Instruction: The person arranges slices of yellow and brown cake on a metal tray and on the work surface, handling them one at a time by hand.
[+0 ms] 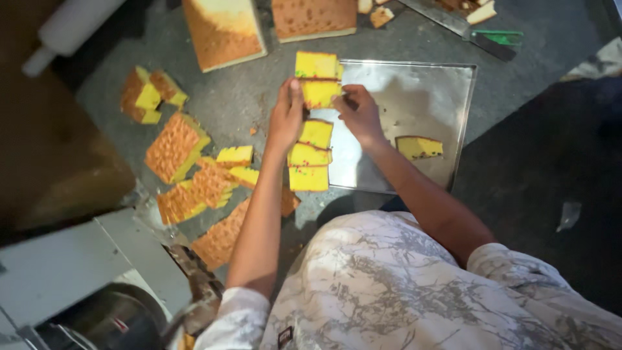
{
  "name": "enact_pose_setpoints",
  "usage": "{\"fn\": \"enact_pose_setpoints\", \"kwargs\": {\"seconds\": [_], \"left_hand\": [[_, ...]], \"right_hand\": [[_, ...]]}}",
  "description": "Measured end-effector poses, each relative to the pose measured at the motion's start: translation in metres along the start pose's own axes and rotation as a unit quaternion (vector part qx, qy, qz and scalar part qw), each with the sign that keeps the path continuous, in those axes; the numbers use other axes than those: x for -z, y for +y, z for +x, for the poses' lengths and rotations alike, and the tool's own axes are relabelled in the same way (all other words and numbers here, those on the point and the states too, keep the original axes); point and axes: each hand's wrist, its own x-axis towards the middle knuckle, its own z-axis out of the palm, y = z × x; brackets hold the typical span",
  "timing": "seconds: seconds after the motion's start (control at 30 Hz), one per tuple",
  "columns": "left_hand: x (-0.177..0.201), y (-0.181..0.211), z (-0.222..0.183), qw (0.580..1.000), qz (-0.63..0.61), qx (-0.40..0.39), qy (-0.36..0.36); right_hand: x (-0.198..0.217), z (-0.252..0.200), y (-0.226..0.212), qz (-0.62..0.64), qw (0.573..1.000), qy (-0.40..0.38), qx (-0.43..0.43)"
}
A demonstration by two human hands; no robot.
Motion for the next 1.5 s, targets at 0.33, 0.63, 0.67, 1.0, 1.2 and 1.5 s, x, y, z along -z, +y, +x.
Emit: {"fn": "enact_pose_setpoints", "kwargs": {"seconds": [0.33,0.63,0.67,1.0,1.2,1.5], "left_hand": [[0.024,0.015,0.001,0.985,0.162,-0.031,0.056],[0.004,0.03,0.058,0.975,0.093,-0.2,-0.003],[0.004,0.028,0.055,0.974,0.115,-0.197,0.006],[0.013,0.045,0.037,0.94,0.24,-0.241,0.015],[-0.003,0.056,0.038,0.916,0.313,-0.252,-0.024],[-0.006,0.067,0.058,0.913,0.341,-0.205,-0.085]], "right_hand": [[0.032,0.007,0.013,-0.209,0.975,-0.018,0.068],[0.003,0.039,-0.027,-0.12,0.975,-0.012,0.184],[0.004,0.035,-0.035,-0.139,0.978,-0.025,0.154],[0.004,-0.002,-0.061,-0.18,0.96,-0.067,0.204],[0.009,0.001,-0.041,-0.15,0.975,-0.078,0.147],[0.087,-0.001,-0.034,0.01,0.988,0.05,0.146]]}}
